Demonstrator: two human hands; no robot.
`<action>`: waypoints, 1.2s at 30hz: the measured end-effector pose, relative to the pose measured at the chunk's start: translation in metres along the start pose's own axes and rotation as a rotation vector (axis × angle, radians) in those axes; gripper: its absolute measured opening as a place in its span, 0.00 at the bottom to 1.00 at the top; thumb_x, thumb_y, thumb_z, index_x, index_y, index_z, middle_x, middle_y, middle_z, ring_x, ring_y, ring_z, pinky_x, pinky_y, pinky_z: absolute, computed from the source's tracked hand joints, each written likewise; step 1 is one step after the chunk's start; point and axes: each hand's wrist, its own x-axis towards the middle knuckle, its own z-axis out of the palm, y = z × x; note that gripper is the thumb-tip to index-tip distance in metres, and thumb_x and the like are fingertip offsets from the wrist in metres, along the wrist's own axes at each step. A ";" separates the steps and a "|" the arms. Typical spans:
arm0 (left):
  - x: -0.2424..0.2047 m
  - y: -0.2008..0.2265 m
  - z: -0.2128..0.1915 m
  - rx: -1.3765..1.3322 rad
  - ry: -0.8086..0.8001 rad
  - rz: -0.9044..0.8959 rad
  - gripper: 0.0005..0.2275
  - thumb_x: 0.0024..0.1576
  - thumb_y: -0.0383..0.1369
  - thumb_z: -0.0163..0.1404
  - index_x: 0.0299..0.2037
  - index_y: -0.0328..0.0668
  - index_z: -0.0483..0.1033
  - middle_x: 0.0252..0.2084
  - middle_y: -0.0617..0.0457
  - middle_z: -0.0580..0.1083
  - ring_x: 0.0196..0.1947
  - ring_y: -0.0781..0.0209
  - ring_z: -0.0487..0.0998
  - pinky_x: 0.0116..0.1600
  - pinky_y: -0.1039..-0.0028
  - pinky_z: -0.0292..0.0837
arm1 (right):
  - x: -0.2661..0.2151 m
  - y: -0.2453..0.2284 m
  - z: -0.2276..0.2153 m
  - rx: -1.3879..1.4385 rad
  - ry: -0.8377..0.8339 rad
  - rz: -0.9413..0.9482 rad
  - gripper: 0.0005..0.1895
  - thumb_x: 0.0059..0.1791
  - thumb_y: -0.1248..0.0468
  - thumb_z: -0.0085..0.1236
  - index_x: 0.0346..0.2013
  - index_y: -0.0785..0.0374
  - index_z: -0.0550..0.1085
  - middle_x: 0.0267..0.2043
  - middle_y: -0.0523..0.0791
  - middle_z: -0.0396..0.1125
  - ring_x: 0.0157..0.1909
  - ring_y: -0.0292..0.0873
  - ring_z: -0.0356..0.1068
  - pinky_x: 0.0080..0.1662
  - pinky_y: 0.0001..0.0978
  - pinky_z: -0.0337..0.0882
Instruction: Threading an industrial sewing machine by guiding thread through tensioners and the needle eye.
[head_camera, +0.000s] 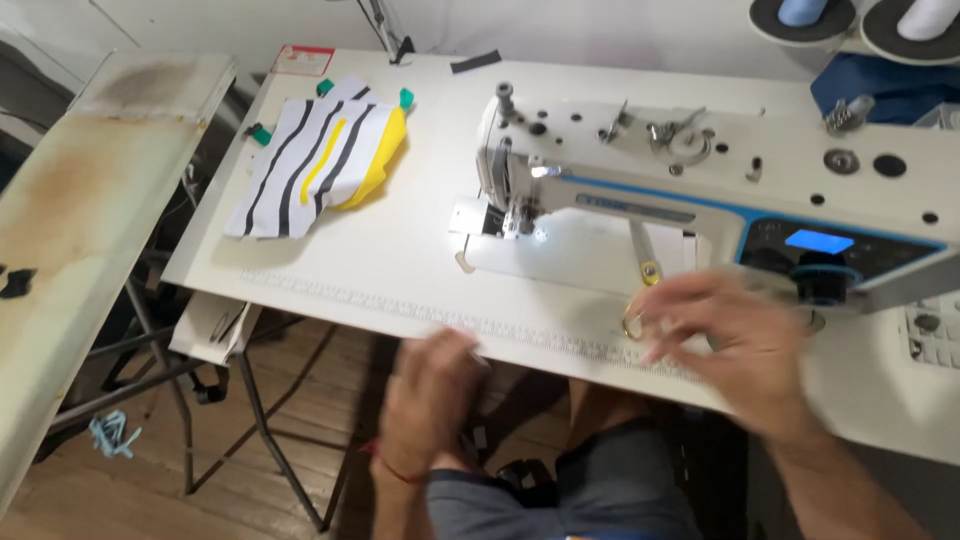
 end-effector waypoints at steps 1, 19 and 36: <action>0.007 -0.026 0.004 -0.004 0.002 0.002 0.22 0.68 0.29 0.66 0.72 0.48 0.76 0.69 0.49 0.78 0.67 0.51 0.82 0.63 0.75 0.85 | 0.019 0.000 -0.014 -0.005 0.002 0.000 0.03 0.53 0.64 0.72 0.34 0.56 0.88 0.54 0.47 0.81 0.55 0.40 0.84 0.54 0.27 0.85; 0.010 -0.202 0.070 -0.023 0.056 -0.467 0.19 0.69 0.26 0.64 0.70 0.37 0.84 0.64 0.41 0.79 0.63 0.43 0.77 0.63 0.56 0.83 | 0.124 0.028 -0.039 -1.247 0.059 -0.449 0.09 0.64 0.64 0.80 0.57 0.64 0.91 0.57 0.49 0.87 0.57 0.46 0.87 0.63 0.43 0.87; 0.105 -0.051 0.063 -0.430 0.370 -0.199 0.12 0.65 0.23 0.70 0.56 0.39 0.85 0.54 0.47 0.80 0.56 0.49 0.81 0.65 0.63 0.81 | 0.052 0.019 -0.003 -0.505 0.040 -0.323 0.07 0.60 0.66 0.67 0.44 0.70 0.84 0.45 0.53 0.82 0.47 0.49 0.81 0.54 0.40 0.81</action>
